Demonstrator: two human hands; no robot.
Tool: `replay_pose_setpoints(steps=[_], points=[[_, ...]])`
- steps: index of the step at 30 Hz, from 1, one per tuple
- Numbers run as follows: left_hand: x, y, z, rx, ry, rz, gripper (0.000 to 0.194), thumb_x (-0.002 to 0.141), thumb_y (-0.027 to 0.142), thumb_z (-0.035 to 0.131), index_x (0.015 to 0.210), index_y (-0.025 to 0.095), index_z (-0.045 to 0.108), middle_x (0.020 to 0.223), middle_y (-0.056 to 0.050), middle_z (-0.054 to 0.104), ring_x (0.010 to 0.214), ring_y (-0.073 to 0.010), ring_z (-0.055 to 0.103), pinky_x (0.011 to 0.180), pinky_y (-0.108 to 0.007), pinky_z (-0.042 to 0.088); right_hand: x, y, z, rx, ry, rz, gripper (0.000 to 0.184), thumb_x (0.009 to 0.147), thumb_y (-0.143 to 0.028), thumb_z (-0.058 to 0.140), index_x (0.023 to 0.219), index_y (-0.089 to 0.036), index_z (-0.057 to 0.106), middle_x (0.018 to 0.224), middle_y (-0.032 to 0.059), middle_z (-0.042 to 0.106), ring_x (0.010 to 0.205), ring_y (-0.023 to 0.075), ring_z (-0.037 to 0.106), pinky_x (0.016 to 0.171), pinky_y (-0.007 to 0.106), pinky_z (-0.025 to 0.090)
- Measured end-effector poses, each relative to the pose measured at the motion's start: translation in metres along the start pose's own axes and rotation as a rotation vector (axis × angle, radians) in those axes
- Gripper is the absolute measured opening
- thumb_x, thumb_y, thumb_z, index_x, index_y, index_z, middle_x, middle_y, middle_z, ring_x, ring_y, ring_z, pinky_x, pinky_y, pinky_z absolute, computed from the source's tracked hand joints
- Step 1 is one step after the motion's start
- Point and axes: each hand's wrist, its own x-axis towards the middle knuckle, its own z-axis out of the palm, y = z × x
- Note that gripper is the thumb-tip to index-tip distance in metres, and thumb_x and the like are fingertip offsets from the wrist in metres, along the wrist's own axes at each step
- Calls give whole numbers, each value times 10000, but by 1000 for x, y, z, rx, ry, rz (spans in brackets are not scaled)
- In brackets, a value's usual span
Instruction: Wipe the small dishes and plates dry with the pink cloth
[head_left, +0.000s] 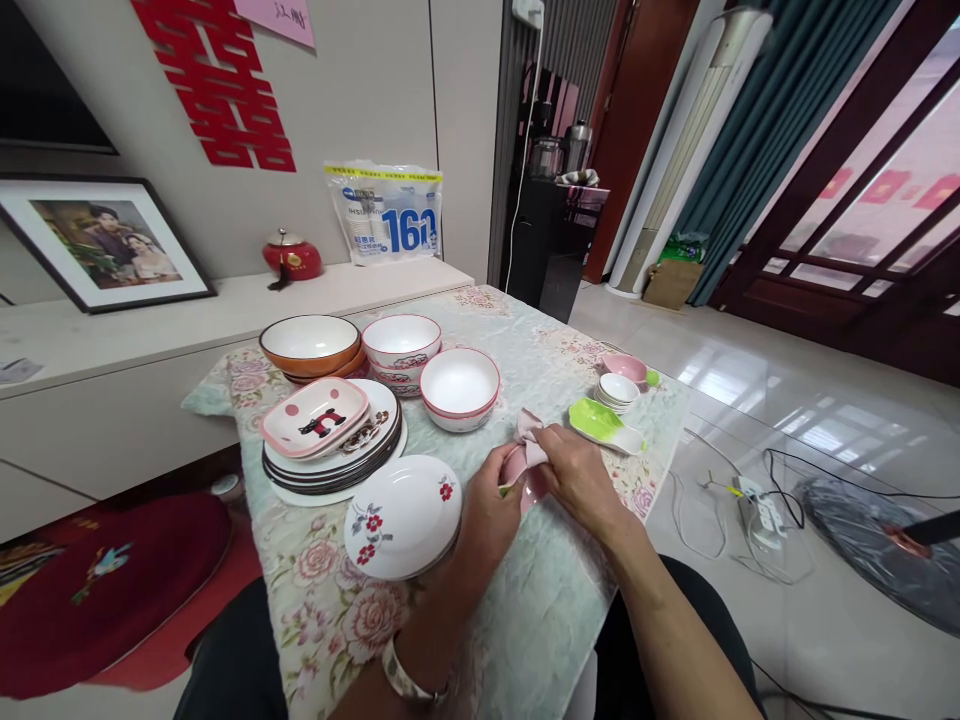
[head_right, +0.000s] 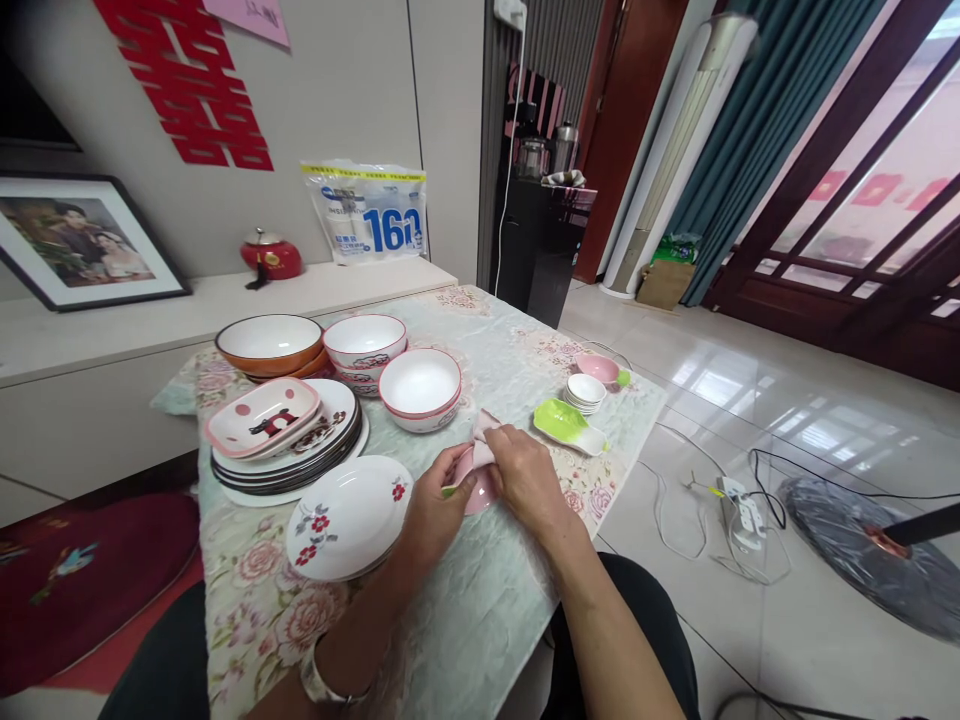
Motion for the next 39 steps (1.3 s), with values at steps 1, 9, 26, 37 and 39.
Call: replay_pose_setpoints(steps=[1, 9, 26, 37, 39], points=[[0, -2, 0, -10, 29, -7, 393, 707, 80, 583, 1073, 192, 675, 1118, -84, 724, 1067, -244, 647, 979, -378, 458, 1, 1, 2, 50, 17, 17, 210, 805, -80, 472, 924, -186, 608, 864, 51, 626, 768, 180, 554, 678, 265, 360], [1, -4, 4, -364, 223, -198, 434, 652, 139, 608, 1083, 152, 657, 1058, -80, 726, 963, -224, 671, 866, -320, 512, 3, 5, 11, 596, -80, 356, 239, 917, -390, 518, 771, -202, 532, 690, -18, 580, 601, 145, 516, 566, 257, 356], [-2, -3, 3, -356, 32, -298, 335, 609, 120, 600, 938, 159, 653, 737, 8, 651, 666, -143, 590, 654, -251, 466, 2, 2, 4, 139, -44, 69, 100, 895, -204, 473, 853, -197, 563, 851, 43, 609, 755, 181, 538, 691, 286, 368], [3, -3, 3, -723, 183, -438, 444, 617, 84, 693, 1050, 153, 623, 894, -55, 731, 832, -213, 697, 844, -359, 537, -3, 13, -10, 572, -86, 324, 485, 989, -527, 344, 663, -202, 495, 712, 18, 574, 690, 174, 504, 661, 298, 392], [1, 1, 2, -762, 164, -510, 435, 654, 105, 716, 1073, 150, 608, 900, -62, 731, 830, -223, 706, 831, -382, 548, -2, 17, -11, 720, 28, 380, 382, 931, -508, 497, 741, -193, 601, 810, 30, 638, 776, 188, 559, 718, 301, 426]])
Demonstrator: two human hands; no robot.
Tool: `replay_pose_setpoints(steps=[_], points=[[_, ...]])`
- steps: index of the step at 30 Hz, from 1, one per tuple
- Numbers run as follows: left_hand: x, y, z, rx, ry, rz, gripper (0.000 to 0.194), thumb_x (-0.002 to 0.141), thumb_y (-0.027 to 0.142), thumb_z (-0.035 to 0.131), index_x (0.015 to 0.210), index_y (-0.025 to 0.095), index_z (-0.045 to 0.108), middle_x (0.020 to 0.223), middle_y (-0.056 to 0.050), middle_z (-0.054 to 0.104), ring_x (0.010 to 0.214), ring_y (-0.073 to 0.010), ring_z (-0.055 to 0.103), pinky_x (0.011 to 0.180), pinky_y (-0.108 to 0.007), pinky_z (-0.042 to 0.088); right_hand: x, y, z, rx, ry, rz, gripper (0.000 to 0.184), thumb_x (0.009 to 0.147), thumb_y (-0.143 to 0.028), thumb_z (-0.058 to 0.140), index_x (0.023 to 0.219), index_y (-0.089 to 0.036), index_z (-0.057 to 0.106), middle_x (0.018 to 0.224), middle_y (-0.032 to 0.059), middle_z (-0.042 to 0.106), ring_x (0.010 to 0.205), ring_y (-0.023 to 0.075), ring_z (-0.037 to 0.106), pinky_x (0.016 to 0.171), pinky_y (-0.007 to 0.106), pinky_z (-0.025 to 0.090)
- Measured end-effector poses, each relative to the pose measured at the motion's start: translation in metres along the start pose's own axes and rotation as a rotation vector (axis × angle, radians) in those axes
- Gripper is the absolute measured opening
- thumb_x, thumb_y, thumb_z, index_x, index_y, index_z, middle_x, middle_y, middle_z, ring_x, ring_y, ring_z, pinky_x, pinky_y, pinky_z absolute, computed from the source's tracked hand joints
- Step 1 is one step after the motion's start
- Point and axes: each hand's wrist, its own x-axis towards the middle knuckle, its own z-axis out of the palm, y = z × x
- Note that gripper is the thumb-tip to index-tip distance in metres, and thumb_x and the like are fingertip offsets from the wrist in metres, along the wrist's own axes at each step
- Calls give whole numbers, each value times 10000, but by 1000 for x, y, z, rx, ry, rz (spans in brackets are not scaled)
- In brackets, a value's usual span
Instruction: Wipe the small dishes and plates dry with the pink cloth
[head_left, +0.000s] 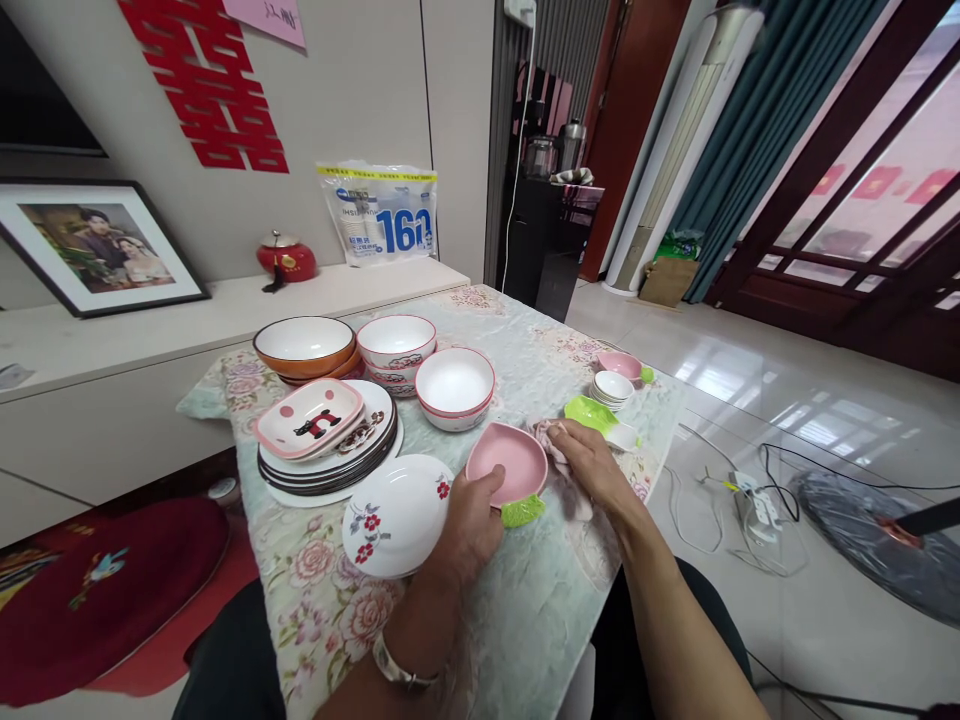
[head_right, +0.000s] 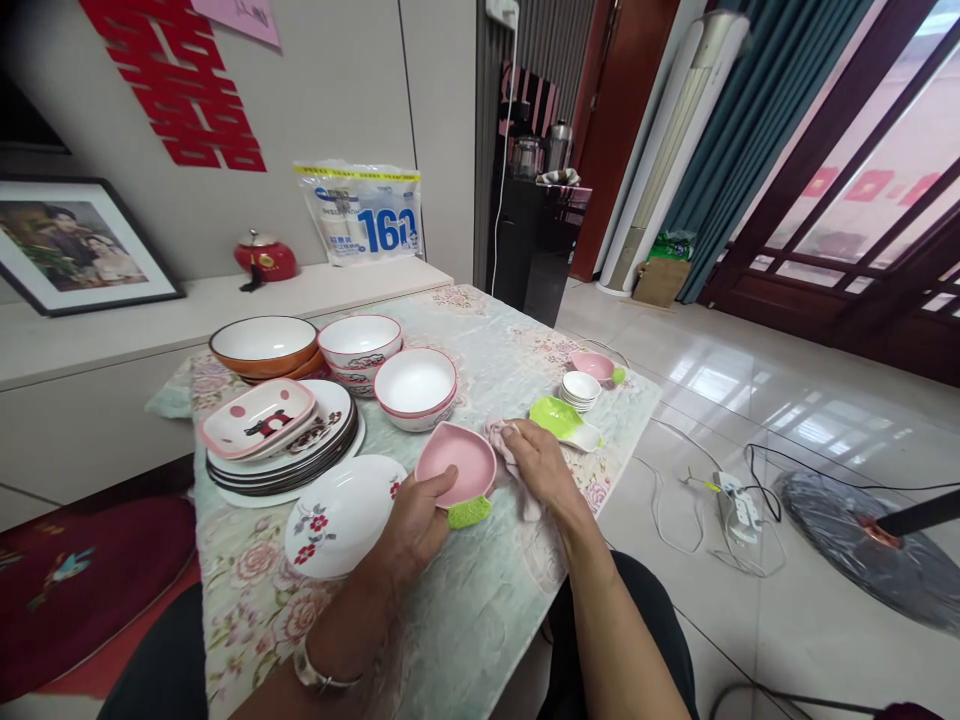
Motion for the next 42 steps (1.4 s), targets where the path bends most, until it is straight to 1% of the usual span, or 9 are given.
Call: replay_pose_setpoints(steps=[4, 8, 13, 18, 23, 27, 31, 34, 42], points=[[-8, 2, 3, -21, -139, -177, 363, 722, 158, 715, 1063, 129, 595, 859, -89, 727, 723, -235, 716, 697, -384, 574, -1, -6, 6, 355, -5, 51, 285, 795, -447, 707, 963, -218, 683, 872, 11, 679, 744, 165, 599, 699, 282, 456], [-12, -1, 0, 12, -332, -296, 292, 714, 210, 747, 964, 120, 626, 705, -69, 692, 543, -202, 669, 521, -292, 514, -6, -14, 22, 479, -68, 136, 342, 840, -528, 624, 1015, -237, 660, 720, -10, 636, 596, 155, 564, 573, 274, 447], [-14, -4, -6, 161, -482, -350, 355, 691, 295, 789, 948, 94, 648, 668, -102, 687, 544, -225, 665, 494, -284, 472, 0, -8, 29, 381, -45, 165, 338, 812, -530, 620, 744, -199, 608, 731, 23, 634, 689, 177, 570, 636, 288, 473], [-12, -6, -6, 183, -352, -262, 429, 669, 287, 795, 1022, 93, 649, 684, -95, 700, 588, -244, 671, 543, -334, 515, 3, -3, 29, 306, -81, 242, 346, 806, -503, 590, 660, -208, 482, 631, -4, 527, 585, 140, 461, 531, 265, 411], [-8, -5, 1, 34, -170, -112, 512, 636, 173, 782, 1126, 119, 640, 945, -126, 745, 884, -293, 710, 766, -397, 572, -3, -15, 24, 294, -20, 191, 342, 861, -518, 546, 710, -212, 514, 621, -7, 526, 591, 153, 485, 531, 263, 400], [-6, -5, 4, 19, -131, -24, 439, 656, 150, 722, 1088, 121, 653, 1050, -135, 736, 945, -287, 701, 849, -402, 551, -9, -22, 18, 45, 7, 3, 365, 950, -485, 459, 749, -198, 560, 681, 8, 562, 644, 165, 526, 589, 274, 418], [-1, -14, 0, 193, -96, 122, 366, 687, 176, 665, 1051, 143, 649, 935, -88, 732, 909, -251, 687, 841, -373, 531, -10, -16, 22, -354, 5, -346, 279, 975, -287, 418, 1147, -183, 611, 1054, 105, 645, 968, 237, 600, 819, 343, 463], [3, -20, -7, 427, -9, 263, 265, 691, 166, 648, 956, 183, 646, 829, -39, 693, 852, -220, 650, 810, -335, 510, -9, -10, 26, -562, -38, -422, 364, 961, -204, 387, 1288, -165, 542, 1120, 152, 630, 980, 250, 600, 807, 359, 463], [3, -12, -12, 659, 123, 495, 154, 732, 174, 587, 878, 211, 620, 797, -8, 621, 814, -218, 581, 795, -316, 454, -2, -3, 26, -302, -54, -164, 231, 947, -296, 470, 738, -205, 507, 715, -10, 558, 657, 145, 489, 632, 259, 370]])
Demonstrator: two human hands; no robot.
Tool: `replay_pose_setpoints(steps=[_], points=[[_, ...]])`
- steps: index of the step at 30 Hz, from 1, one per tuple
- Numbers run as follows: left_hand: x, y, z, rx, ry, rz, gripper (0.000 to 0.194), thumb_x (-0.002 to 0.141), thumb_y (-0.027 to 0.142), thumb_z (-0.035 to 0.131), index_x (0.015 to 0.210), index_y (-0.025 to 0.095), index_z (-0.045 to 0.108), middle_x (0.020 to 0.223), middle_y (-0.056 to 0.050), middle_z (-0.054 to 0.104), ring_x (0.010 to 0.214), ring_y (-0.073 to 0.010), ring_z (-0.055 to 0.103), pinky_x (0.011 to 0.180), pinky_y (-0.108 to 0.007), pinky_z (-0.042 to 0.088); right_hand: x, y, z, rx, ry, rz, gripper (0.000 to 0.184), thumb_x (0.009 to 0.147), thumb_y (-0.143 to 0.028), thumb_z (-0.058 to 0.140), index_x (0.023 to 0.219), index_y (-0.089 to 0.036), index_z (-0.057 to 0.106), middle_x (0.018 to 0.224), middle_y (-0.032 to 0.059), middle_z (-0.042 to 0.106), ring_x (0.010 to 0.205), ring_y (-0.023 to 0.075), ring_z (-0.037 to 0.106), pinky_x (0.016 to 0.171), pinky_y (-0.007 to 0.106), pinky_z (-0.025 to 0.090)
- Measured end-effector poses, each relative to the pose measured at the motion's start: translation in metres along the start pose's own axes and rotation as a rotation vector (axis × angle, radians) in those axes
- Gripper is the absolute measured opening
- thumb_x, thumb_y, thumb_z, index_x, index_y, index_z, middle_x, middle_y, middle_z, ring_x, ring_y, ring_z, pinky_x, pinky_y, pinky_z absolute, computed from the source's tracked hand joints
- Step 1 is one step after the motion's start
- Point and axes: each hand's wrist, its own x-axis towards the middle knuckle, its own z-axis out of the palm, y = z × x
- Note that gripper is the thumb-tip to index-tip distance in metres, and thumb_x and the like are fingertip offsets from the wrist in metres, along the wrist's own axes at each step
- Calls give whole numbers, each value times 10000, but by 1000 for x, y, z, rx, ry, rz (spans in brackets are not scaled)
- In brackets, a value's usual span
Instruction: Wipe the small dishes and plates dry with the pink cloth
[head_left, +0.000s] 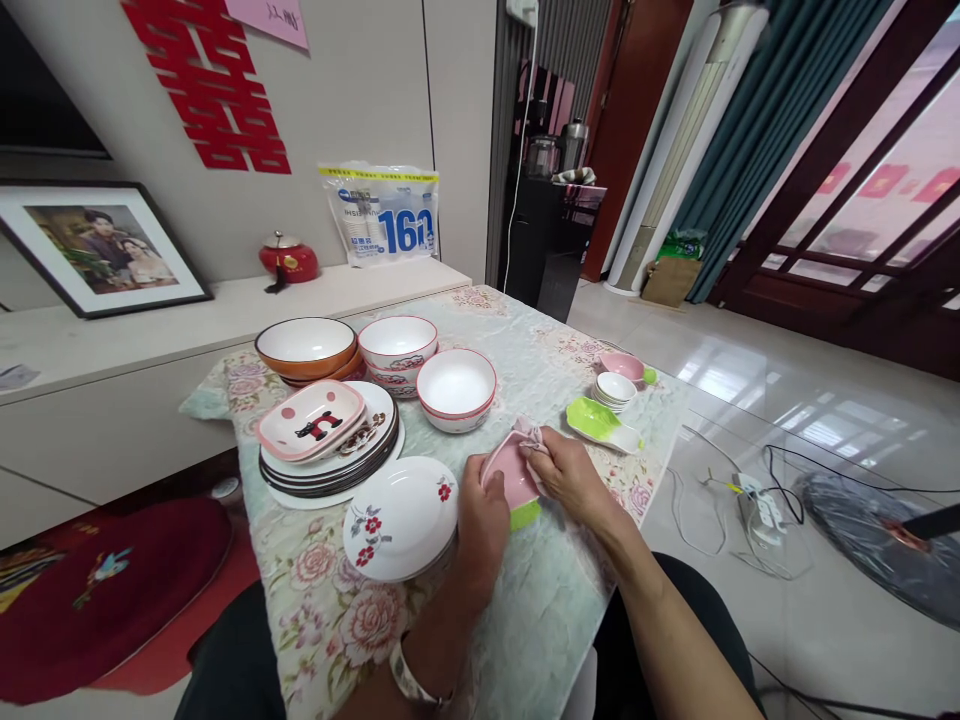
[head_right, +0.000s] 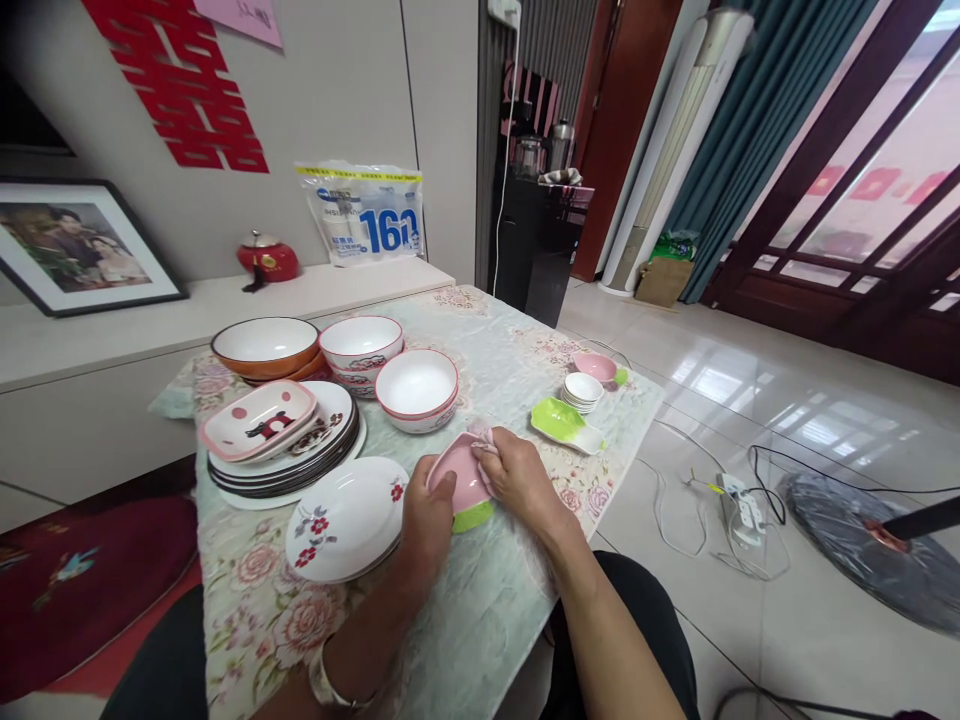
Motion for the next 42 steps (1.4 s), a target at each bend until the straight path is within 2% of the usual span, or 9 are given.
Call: replay_pose_setpoints(steps=[3, 6, 12, 16, 22, 27, 34, 37, 42], points=[[0, 3, -1, 35, 74, 21, 146, 761, 204, 570, 901, 220, 608, 811, -6, 619, 848, -225, 588, 813, -317, 455, 0, 5, 8, 219, -30, 105, 193, 917, -336, 510, 782, -199, 529, 730, -25, 568, 684, 144, 506, 654, 250, 394], [-1, 6, 0, 27, 56, 26, 153, 774, 203, 548, 917, 227, 594, 827, -2, 623, 831, -212, 594, 793, -304, 462, 1, 10, 13, 254, 1, 136, 165, 874, -331, 553, 778, -198, 541, 712, -29, 568, 676, 149, 510, 642, 249, 393], [0, 12, 3, 14, -206, -4, 214, 706, 146, 580, 910, 208, 608, 817, -1, 644, 784, -199, 590, 737, -288, 447, -3, 6, 2, -205, 121, -17, 109, 854, -173, 490, 779, -199, 564, 731, 18, 593, 662, 164, 514, 621, 263, 336], [1, 12, 2, 17, -206, 63, 65, 773, 204, 561, 807, 212, 616, 717, 13, 598, 701, -177, 531, 671, -268, 408, -6, -1, -1, -389, 99, -230, 198, 866, -124, 439, 935, -190, 612, 812, 63, 614, 723, 188, 539, 637, 273, 345], [0, 6, 2, -84, -82, 33, 105, 819, 299, 553, 820, 207, 603, 728, 19, 584, 708, -166, 524, 663, -258, 407, 2, 1, 12, -186, 129, -129, 134, 898, -186, 446, 785, -208, 516, 756, 17, 560, 654, 151, 494, 622, 256, 345], [1, -2, 5, -122, -37, 30, 162, 822, 357, 570, 840, 202, 612, 751, 14, 612, 722, -171, 542, 680, -271, 423, 7, 0, 11, -82, 56, -29, 128, 827, -159, 459, 712, -210, 434, 707, -12, 509, 650, 144, 459, 615, 254, 314], [1, -6, 5, -238, -15, -2, 164, 767, 340, 627, 839, 193, 637, 737, 18, 630, 699, -156, 559, 670, -261, 443, 2, 3, -2, 185, -80, 24, 40, 811, -178, 525, 779, -202, 524, 740, -32, 523, 678, 132, 471, 617, 229, 346], [2, -7, 7, -387, -19, -73, 220, 746, 341, 662, 903, 187, 655, 773, 6, 664, 719, -163, 603, 707, -282, 480, 2, 5, 1, 211, -2, -10, 61, 856, -237, 545, 808, -199, 544, 749, -26, 522, 686, 135, 475, 630, 234, 362], [-3, 4, 11, -634, -69, -342, 269, 710, 229, 713, 969, 166, 679, 966, -67, 741, 917, -226, 688, 838, -345, 529, 4, 14, 10, -43, 252, -226, 233, 935, -280, 484, 713, -209, 473, 713, 2, 501, 669, 148, 451, 649, 265, 355]])
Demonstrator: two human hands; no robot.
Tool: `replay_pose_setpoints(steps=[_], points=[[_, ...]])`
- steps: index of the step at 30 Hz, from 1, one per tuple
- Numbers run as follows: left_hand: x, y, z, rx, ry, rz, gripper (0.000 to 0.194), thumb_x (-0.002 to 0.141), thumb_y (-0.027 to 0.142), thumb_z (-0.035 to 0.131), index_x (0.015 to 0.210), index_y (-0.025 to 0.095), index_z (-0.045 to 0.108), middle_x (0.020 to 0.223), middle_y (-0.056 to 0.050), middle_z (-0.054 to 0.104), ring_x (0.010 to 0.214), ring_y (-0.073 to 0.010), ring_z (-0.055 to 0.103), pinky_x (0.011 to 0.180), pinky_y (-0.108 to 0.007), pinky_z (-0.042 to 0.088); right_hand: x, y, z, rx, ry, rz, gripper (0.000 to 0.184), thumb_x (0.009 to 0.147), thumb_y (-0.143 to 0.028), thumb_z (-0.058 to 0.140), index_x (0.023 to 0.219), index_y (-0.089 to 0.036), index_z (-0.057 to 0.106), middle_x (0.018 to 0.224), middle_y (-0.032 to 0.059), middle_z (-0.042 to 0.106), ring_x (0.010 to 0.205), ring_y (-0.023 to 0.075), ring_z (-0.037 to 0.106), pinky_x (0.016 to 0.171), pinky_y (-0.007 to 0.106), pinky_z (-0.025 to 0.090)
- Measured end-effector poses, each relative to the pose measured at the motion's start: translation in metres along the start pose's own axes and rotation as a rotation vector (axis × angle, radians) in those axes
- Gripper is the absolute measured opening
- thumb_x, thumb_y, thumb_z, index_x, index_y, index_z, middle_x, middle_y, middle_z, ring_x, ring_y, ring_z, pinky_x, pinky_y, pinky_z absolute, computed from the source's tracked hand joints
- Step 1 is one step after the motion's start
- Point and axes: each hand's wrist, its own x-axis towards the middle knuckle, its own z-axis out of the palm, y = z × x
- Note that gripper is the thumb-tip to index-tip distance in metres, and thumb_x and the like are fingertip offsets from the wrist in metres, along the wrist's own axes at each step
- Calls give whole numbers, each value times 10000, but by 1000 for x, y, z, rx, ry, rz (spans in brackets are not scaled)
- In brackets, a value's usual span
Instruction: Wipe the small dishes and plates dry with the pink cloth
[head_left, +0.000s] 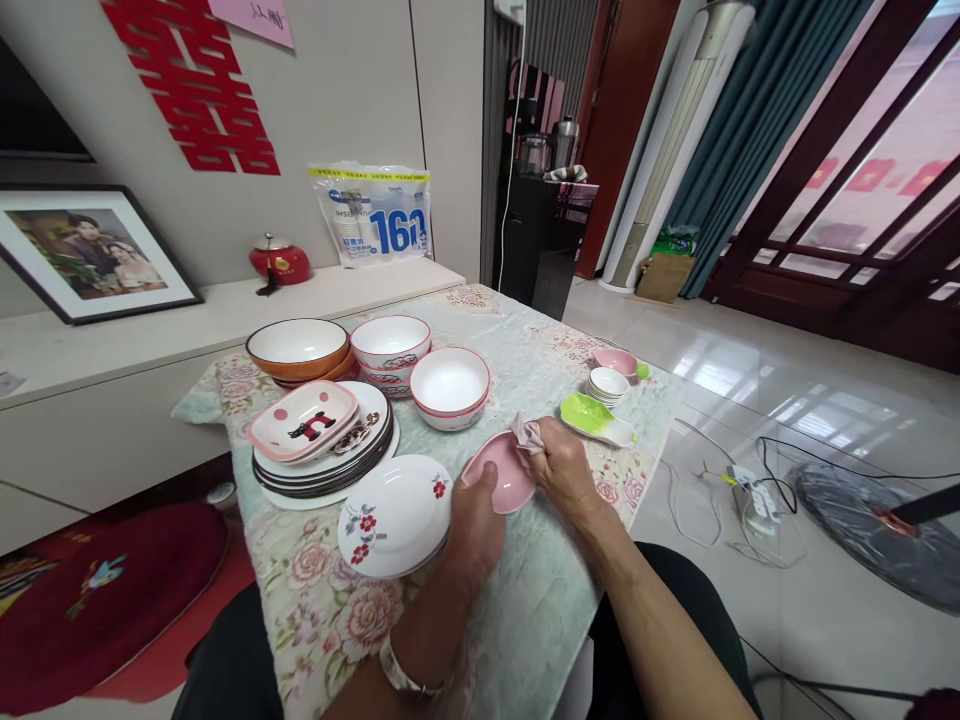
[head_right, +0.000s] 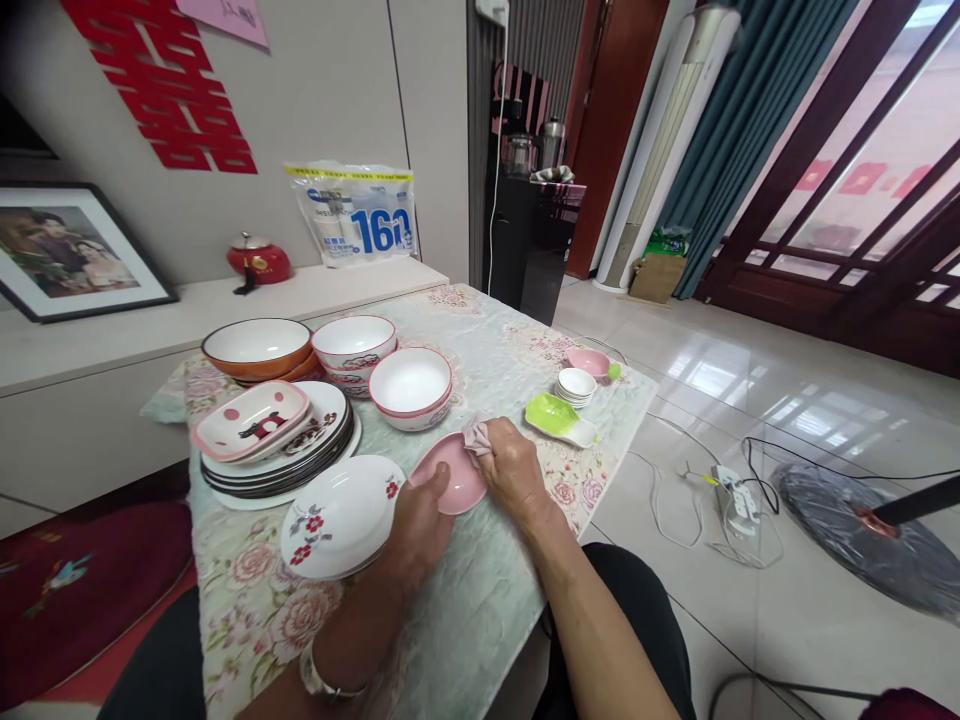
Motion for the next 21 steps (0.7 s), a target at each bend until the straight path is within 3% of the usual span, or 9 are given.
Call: replay_pose_setpoints(steps=[3, 6, 9, 12, 16, 19, 21], points=[[-7, 11, 3, 17, -182, -128, 399, 692, 227, 760, 1074, 139, 684, 1039, -107, 745, 959, -260, 694, 825, -362, 542, 1, 7, -8, -70, -13, -39, 245, 939, -220, 438, 694, -216, 445, 693, 2, 504, 644, 147, 448, 623, 264, 346], [-11, 23, 0, 76, -392, -254, 428, 727, 299, 756, 1109, 123, 680, 1028, -116, 741, 915, -251, 690, 782, -350, 543, 3, 12, -23, -75, -147, -75, 228, 929, -199, 436, 704, -214, 461, 702, 4, 524, 650, 149, 467, 624, 264, 350], [-11, 30, -4, 116, -498, -338, 414, 735, 314, 736, 1102, 131, 681, 1011, -113, 735, 869, -238, 678, 749, -339, 533, 3, 12, -30, -69, -244, -109, 228, 941, -218, 439, 718, -211, 487, 718, 7, 537, 668, 154, 476, 648, 272, 354], [-9, 28, -5, 120, -459, -307, 514, 632, 180, 740, 1138, 143, 658, 986, -97, 733, 871, -243, 676, 758, -327, 514, 3, 11, -21, -2, -198, -50, 258, 954, -280, 453, 706, -213, 480, 689, -8, 508, 632, 145, 446, 621, 266, 342], [-7, 19, -3, 85, -342, -219, 576, 540, 66, 634, 1111, 142, 642, 930, -70, 725, 864, -238, 670, 737, -304, 500, 6, 7, -3, 175, -2, 201, 236, 925, -377, 508, 758, -212, 530, 703, -12, 536, 651, 155, 472, 622, 263, 372], [-7, 16, -2, 44, -288, -200, 551, 570, 65, 635, 1111, 168, 628, 902, -41, 705, 846, -215, 661, 727, -300, 514, 10, 5, 0, 205, 130, 385, 288, 932, -448, 477, 839, -202, 595, 759, 12, 593, 717, 187, 514, 663, 286, 394], [-7, 19, -1, -3, -226, -228, 506, 646, 120, 682, 1142, 190, 609, 929, -38, 696, 863, -215, 665, 753, -332, 540, 12, 6, -6, 121, 146, 408, 357, 955, -485, 421, 830, -204, 602, 763, 22, 593, 739, 199, 512, 705, 308, 394]])
